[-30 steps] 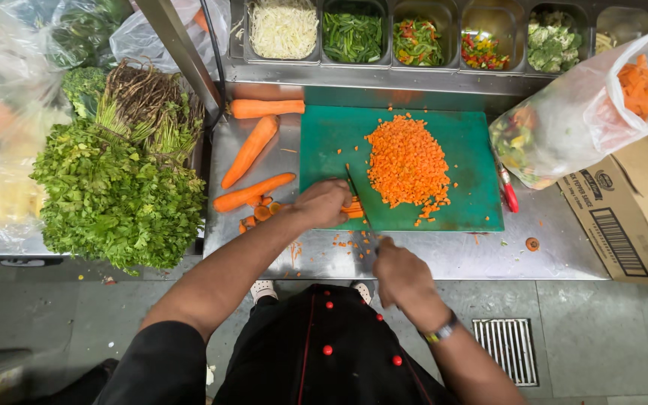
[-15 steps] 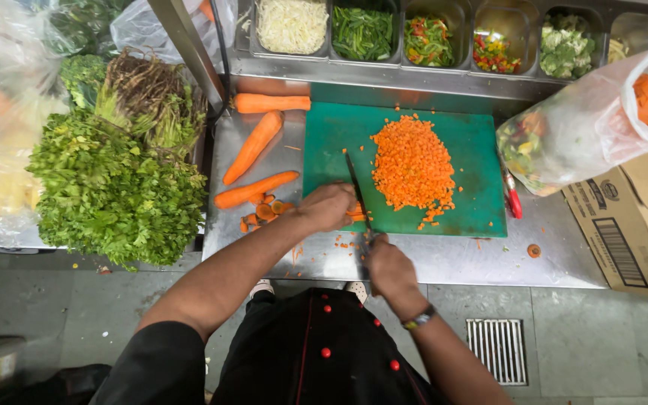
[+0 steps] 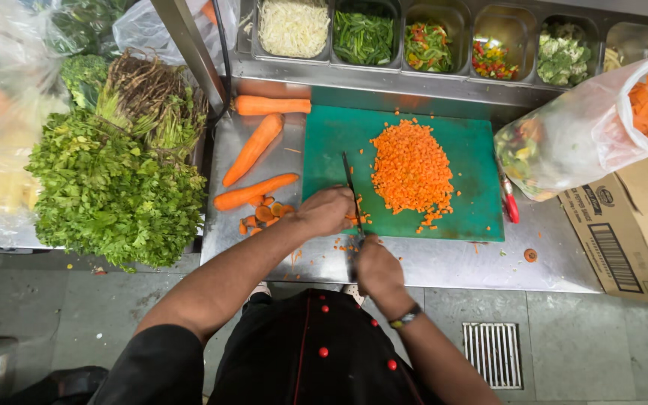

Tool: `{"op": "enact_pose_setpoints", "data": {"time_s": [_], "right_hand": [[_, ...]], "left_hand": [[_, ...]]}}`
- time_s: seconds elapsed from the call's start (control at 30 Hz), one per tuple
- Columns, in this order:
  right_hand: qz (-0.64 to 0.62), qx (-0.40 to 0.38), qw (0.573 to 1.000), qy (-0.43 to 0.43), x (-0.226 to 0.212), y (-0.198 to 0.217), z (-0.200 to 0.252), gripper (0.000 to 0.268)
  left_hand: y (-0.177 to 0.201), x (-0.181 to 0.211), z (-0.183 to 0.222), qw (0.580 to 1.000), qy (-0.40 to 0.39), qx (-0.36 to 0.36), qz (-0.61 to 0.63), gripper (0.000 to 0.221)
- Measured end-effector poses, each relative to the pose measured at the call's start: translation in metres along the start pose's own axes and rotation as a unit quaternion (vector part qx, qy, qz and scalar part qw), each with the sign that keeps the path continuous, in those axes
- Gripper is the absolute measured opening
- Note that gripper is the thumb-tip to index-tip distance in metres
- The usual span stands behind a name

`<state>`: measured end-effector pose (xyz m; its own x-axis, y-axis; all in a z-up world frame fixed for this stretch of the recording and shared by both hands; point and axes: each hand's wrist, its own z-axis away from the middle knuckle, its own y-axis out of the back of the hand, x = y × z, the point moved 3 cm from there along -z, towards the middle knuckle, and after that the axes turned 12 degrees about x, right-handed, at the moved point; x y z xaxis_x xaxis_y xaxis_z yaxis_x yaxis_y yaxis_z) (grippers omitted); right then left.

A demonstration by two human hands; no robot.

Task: The person chops carrots into small pieces using a knife on a green cutting board, handling several carrot pieces and moving them into a pile on the board.

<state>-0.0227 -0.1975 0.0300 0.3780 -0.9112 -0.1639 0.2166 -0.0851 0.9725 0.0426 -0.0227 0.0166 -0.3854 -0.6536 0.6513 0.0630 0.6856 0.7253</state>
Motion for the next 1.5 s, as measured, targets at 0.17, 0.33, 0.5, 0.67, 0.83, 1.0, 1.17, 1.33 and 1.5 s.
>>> {"op": "enact_pose_setpoints", "data": {"time_s": [0.17,0.33,0.5,0.67,0.83,1.0,1.17,1.33,1.5], "right_hand": [[-0.044,-0.072,0.992,-0.09,0.002,-0.007,0.001,0.076],[-0.062,-0.04,0.995,-0.073,0.006,0.001,-0.016,0.06],[-0.023,-0.036,0.999,-0.029,-0.009,0.021,-0.016,0.06],[0.01,-0.087,0.996,-0.018,-0.011,0.038,0.002,0.072],[-0.022,0.005,0.999,-0.047,-0.026,0.013,-0.008,0.03],[-0.011,-0.047,0.999,-0.001,-0.008,0.006,0.004,0.056],[-0.018,-0.014,0.999,0.035,-0.005,-0.026,-0.004,0.04],[-0.07,0.039,0.996,-0.026,-0.001,-0.057,-0.01,0.045],[0.016,-0.031,0.996,0.079,0.002,-0.023,-0.013,0.049]], "left_hand": [[0.001,0.002,0.003,1.0,0.009,-0.002,0.012,0.026],[0.013,0.006,0.015,0.998,-0.031,0.051,0.02,0.042],[0.02,-0.005,0.023,0.998,-0.016,0.058,0.018,0.039],[0.005,-0.015,0.016,1.0,-0.004,0.021,0.01,0.016],[0.003,-0.014,0.017,1.0,-0.009,0.018,0.01,0.016],[0.01,-0.011,0.017,0.999,-0.025,0.036,0.012,0.012],[0.012,-0.007,0.02,0.997,-0.044,0.057,0.023,0.009],[0.01,-0.009,0.021,0.999,-0.013,0.038,-0.007,0.011],[0.019,-0.001,0.034,0.989,-0.067,0.13,0.034,0.027]]}}
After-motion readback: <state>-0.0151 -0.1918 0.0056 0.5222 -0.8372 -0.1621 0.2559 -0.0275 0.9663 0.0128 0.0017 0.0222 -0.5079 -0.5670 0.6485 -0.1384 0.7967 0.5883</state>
